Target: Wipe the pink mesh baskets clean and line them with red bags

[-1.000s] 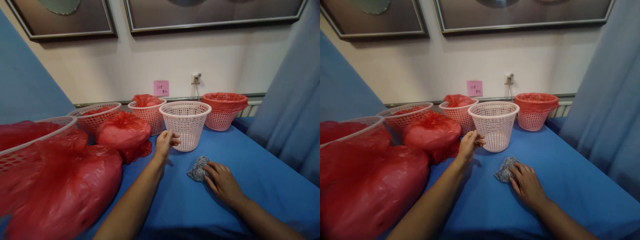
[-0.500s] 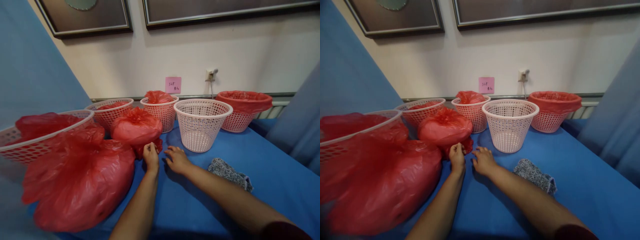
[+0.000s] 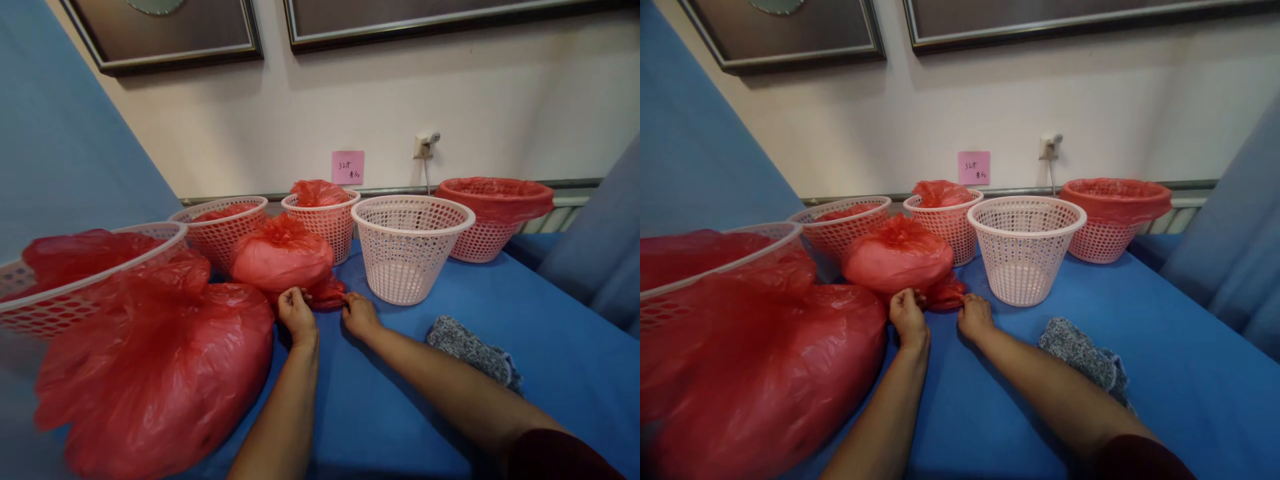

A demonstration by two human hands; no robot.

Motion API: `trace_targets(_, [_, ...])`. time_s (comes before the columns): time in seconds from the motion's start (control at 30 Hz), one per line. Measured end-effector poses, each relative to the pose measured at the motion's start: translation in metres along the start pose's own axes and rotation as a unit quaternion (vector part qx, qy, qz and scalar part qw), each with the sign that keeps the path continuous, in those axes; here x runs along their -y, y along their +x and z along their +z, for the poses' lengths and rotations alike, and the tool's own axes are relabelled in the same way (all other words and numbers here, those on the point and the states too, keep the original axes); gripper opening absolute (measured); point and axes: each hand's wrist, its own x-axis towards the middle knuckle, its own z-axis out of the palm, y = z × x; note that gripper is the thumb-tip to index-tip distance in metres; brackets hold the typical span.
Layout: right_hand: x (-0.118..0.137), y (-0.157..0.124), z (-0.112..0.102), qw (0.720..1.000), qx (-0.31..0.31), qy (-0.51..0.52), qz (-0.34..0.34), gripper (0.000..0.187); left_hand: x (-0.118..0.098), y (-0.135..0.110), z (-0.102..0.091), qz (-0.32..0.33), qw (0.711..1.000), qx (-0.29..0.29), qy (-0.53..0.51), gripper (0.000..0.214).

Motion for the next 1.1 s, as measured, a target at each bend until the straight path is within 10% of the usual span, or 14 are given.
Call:
trace_targets(0.5, [-0.031,-0.032,-0.018,0.926,-0.247,0.282,-0.042,0.017,0.022,0.019,-0.005,0.014,0.998,-0.021,0.064,0.017])
trace_targets(0.83, [-0.059,-0.114,-0.088,0.88,-0.266,0.389,-0.065,0.006,0.028,0.016,-0.005,-0.001,0.996,0.011,0.087,0.022])
trace_targets(1.1, [-0.084,-0.1,-0.104,0.862,-0.295,0.409,0.047,0.035,0.013,-0.005,0.001,-0.054,0.966,0.2,0.156,0.025])
